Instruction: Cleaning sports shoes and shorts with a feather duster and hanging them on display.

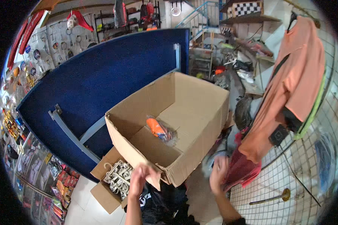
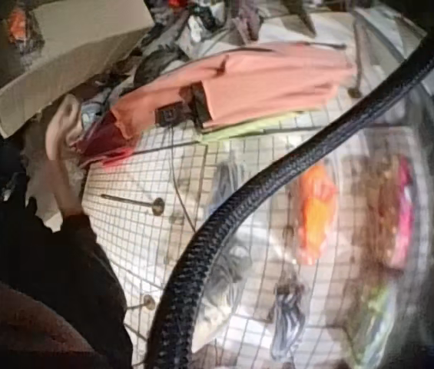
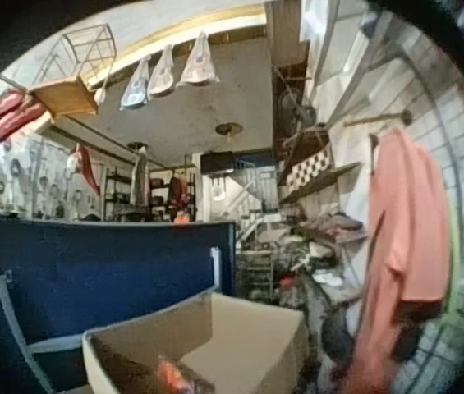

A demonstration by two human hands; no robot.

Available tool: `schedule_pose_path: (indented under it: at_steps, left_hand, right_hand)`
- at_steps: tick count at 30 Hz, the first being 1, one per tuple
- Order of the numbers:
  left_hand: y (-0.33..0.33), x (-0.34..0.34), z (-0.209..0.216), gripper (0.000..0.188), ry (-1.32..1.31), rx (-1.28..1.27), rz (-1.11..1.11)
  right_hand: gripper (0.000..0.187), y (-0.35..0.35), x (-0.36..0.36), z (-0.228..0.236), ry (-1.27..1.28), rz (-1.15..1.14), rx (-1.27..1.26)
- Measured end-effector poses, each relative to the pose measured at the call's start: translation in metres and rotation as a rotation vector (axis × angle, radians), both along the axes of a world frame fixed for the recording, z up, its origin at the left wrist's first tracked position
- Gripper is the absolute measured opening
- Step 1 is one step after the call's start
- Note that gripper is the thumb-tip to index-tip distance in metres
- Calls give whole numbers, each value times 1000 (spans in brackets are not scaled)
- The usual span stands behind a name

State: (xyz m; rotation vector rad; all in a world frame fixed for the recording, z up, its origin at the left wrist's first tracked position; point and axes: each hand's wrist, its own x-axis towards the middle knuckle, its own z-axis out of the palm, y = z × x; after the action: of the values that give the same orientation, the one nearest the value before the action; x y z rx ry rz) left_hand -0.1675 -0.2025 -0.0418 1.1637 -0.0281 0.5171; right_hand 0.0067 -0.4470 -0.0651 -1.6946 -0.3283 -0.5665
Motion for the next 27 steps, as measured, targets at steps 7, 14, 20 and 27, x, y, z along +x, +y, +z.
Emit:
schedule_pose_path:
  at_steps: [7,14,20,27]
  left_hand:
    - [153,164,51,41,300,717,352]
    - [228,223,18,62,750,1413,-66]
    - [287,156,-43,80,1016,1239,10]
    - [227,195,18,91,1174,1037,-63]
  right_hand:
    - [11,227,143,125,-314,452,-241]
    - [92,347,260,-55,579,684,-759]
    - [120,358,181,-100,610,483,-1448]
    - [111,325,223,-191,434,400,-1275]
